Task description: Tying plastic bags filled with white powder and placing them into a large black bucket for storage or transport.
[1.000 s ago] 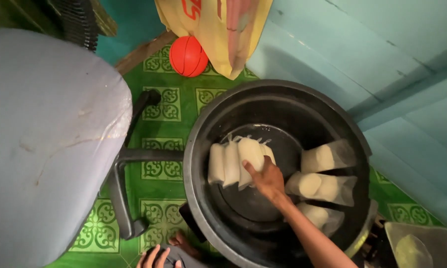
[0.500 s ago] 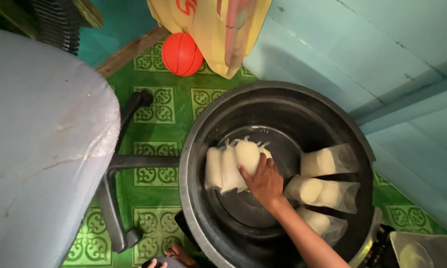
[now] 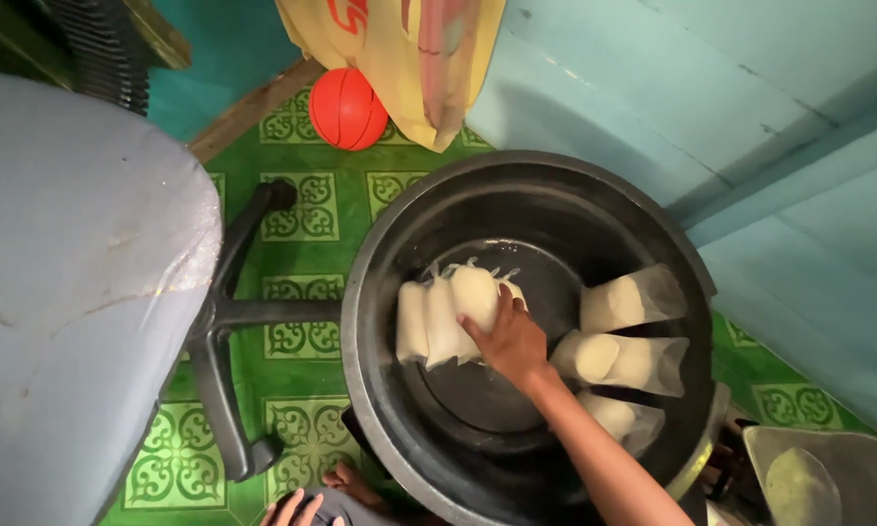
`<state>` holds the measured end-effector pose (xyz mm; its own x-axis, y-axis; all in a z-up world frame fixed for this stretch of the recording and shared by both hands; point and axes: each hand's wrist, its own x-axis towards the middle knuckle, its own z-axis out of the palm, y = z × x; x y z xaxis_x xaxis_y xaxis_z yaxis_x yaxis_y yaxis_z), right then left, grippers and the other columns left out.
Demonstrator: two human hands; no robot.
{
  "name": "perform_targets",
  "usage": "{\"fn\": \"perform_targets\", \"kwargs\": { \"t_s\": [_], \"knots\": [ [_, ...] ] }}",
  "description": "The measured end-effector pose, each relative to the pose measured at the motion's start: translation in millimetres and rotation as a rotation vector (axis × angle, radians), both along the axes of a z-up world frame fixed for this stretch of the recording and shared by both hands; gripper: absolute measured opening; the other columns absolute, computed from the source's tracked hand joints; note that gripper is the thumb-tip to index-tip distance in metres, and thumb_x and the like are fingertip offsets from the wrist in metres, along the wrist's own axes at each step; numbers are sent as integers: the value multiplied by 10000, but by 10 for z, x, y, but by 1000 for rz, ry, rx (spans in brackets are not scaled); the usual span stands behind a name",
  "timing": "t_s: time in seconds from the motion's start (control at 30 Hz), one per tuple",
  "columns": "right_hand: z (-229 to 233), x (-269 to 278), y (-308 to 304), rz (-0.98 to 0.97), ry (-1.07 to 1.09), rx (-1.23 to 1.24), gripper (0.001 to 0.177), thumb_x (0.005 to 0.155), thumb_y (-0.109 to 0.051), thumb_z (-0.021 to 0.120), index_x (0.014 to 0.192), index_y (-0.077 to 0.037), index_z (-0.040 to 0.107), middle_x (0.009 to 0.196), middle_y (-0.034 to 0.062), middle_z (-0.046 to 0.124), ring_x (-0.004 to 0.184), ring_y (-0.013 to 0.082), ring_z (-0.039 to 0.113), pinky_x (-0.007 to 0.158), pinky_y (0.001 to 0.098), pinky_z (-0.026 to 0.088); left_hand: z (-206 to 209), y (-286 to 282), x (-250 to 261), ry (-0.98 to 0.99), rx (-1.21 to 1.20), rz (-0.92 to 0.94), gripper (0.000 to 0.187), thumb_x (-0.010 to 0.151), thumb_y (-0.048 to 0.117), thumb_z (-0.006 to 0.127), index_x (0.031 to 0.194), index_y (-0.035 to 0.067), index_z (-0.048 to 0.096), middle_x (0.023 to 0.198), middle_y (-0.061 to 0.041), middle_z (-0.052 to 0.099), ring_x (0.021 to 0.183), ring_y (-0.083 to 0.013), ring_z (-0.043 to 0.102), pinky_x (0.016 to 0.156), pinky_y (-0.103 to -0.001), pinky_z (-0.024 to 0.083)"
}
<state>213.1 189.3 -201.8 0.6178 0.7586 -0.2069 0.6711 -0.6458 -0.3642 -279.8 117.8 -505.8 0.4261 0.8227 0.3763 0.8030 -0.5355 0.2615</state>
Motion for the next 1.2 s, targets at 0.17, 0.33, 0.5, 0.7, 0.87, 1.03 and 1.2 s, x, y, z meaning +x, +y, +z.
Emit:
{"fn": "perform_targets", "kwargs": {
  "t_s": [0.17,0.33,0.5,0.7,0.87,1.03,1.2],
  "knots": [
    [20,40,-148,63,29,17,925,833,-674,497,1472,-36,294,1282,233,532,926,373,660,747,423,554,1141,10,638,-192,107,130,452,767,530,519,979,174,700,1151,-68,638,1073,-230,581,1129,-453,394],
    [209,-53,-603,182,-174,232,728,841,-533,618,1357,-48,448,1089,183,586,840,373,642,634,437,543,1713,78,827,-234,163,158,392,689,446,605,957,182,716,1097,-31,660,1041,-258,566,1075,-411,441],
    [918,-78,-1158,141,118,68,601,860,-473,602,1317,-93,510,1230,124,579,975,336,652,789,425,542,1804,110,773,-234,141,124,352,658,382,656,934,174,723,1099,-19,681,1041,-250,587,1098,-398,454],
    [1289,207,-1752,-118,287,280,324,791,-273,701,1080,-129,728,879,-4,766,709,136,710,640,254,551,3368,116,1800,-376,60,5,163,721,4,708,855,94,731,871,-15,730,870,-217,695,861,-328,520],
    [1255,552,-1948,-170,130,448,199,816,-204,675,973,-95,732,832,18,740,660,157,668,612,274,522,4175,-212,3019,-474,-190,-142,130,761,73,676,863,124,738,905,26,733,849,-168,685,822,-277,507],
    [965,903,-1912,-61,-102,590,155,836,-160,661,951,-66,706,862,73,657,735,245,621,658,343,500,4280,-508,3823,-413,-367,-439,117,799,134,644,890,171,706,831,71,716,686,-162,660,679,-274,491],
    [745,1019,-1796,-54,-224,597,275,800,-111,671,1073,-96,690,1092,69,613,968,271,570,843,363,477,3890,-599,4333,-127,-559,-456,265,860,263,606,1113,224,675,578,-82,671,521,-371,639,491,-474,499]
  ]
}}
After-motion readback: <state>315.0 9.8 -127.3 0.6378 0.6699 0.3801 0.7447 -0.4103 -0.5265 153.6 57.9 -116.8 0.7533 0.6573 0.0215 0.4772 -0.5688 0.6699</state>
